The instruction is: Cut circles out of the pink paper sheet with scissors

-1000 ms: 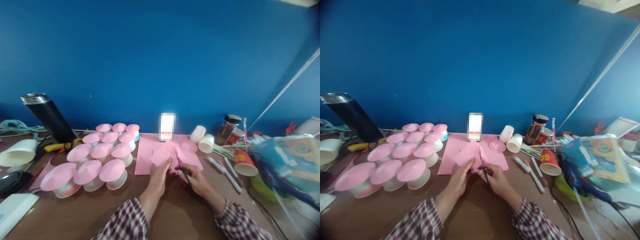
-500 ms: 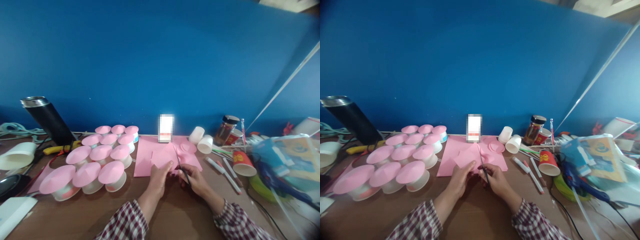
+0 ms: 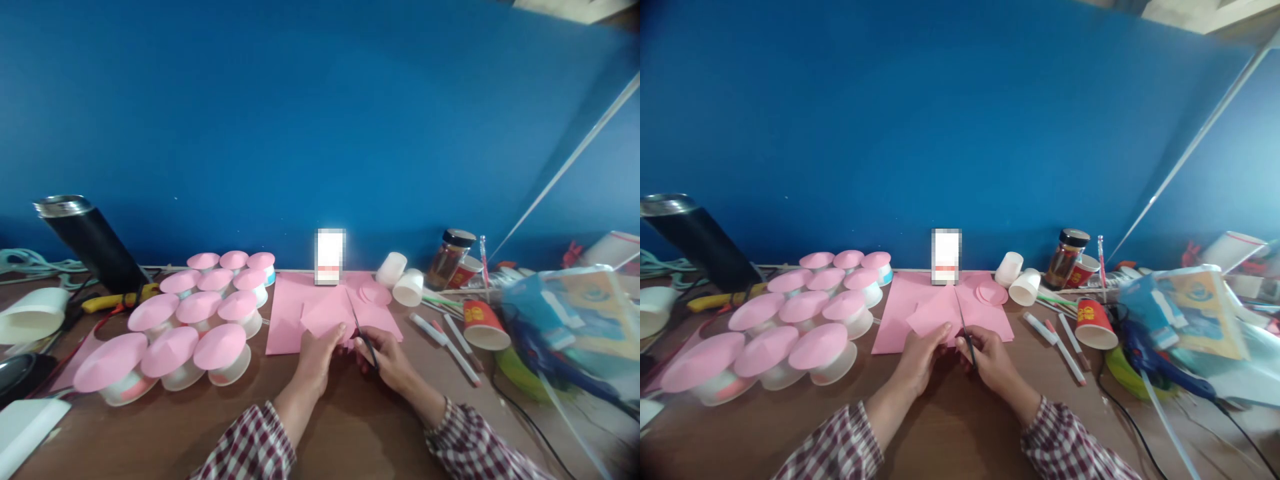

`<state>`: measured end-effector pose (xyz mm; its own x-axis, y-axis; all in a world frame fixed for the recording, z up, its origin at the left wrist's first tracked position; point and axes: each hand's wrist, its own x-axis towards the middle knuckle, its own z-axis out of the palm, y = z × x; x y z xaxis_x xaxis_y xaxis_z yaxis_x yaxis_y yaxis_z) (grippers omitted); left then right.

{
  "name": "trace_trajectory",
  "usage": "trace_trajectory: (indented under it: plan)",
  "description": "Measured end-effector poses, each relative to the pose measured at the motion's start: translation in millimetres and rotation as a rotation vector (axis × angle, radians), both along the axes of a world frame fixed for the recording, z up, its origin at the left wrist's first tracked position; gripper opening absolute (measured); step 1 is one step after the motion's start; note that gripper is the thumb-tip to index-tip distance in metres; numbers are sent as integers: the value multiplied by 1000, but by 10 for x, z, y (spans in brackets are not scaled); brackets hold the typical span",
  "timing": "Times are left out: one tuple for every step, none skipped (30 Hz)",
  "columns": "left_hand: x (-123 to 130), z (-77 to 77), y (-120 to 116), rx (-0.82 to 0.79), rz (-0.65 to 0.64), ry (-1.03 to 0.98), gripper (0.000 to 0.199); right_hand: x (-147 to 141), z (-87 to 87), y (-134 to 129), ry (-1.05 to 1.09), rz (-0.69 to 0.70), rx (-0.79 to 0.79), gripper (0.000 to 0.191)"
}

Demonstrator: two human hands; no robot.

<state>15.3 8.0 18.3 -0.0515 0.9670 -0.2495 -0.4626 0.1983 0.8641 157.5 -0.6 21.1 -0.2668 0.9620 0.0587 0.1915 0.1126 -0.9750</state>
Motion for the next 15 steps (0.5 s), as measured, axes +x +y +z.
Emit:
trace_trajectory:
  plan:
    - [0,1,1,-5,-3,2,33,1,2,0,-5,-1,-1,37]
    - [0,-1,3,-12,-4,3,33,4,2,0,-8,-2,-4,37]
    - [-1,-4,6,-15,-5,0,32,6,0,1,-10,-5,-10,37]
    - [0,-7,8,-15,-5,-6,32,10,-3,3,-10,-7,-19,37]
    - [0,-10,11,-14,-4,-13,32,13,-7,5,-11,-8,-28,37]
    - [0,-11,13,-15,-1,-18,32,15,-9,6,-11,-10,-37,37]
    - [1,-11,14,-14,4,-18,32,17,-11,8,-13,-11,-44,37]
    - [1,-10,15,-14,8,-16,32,18,-10,9,-14,-10,-49,37]
    - [1,-8,16,-16,9,-12,32,18,-8,11,-12,-9,-52,37]
    - [0,-5,15,-18,7,-5,32,18,-3,13,-6,-8,-53,37]
    - [-2,-2,13,-17,2,-1,32,18,2,15,4,-6,-54,37]
    - [-6,1,9,-12,-3,2,31,17,9,17,17,-4,-53,37]
    - [-10,5,5,-2,-10,6,31,18,15,20,30,-4,-50,37]
    - [-15,9,-1,18,-24,14,30,20,21,23,41,-9,-46,37]
    - [-20,12,-6,46,-40,30,29,22,27,26,50,-15,-45,37]
